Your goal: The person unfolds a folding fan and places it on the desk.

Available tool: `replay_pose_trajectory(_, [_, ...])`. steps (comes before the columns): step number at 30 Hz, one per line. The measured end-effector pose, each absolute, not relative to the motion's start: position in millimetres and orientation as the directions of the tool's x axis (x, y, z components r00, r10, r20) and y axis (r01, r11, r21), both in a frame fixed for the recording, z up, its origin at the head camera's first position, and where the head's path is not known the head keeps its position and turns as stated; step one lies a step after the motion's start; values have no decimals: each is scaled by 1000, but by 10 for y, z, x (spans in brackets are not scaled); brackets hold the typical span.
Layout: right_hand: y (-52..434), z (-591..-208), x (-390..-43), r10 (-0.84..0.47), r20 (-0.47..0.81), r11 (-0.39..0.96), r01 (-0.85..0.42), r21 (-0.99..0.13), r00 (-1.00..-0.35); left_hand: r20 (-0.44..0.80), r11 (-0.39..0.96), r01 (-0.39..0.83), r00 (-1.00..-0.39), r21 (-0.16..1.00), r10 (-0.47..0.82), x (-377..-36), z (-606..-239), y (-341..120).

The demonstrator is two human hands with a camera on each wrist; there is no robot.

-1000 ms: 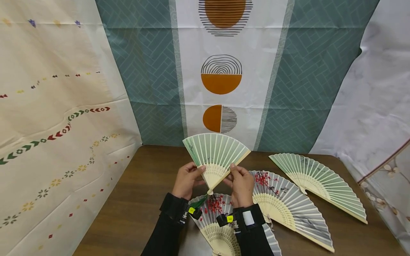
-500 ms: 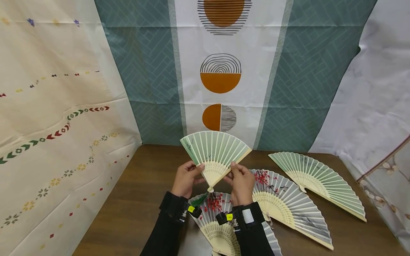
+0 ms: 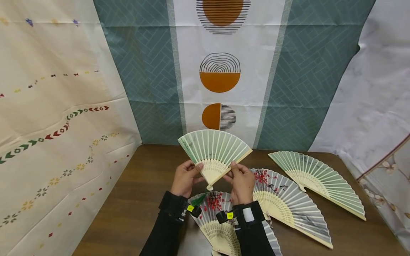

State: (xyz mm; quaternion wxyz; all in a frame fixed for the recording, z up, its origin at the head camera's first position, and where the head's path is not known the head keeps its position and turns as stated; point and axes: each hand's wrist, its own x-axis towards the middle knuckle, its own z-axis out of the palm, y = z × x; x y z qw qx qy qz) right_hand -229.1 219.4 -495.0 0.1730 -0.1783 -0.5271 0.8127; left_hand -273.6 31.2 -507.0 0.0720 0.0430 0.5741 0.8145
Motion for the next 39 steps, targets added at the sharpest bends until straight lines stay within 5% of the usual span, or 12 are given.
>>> replay_pose_trajectory(39, [2203,-4924,-2324,520,-139,-416,-108,-903,-843,-8,-408,-47,-995,912,97,-2732,-5044,281])
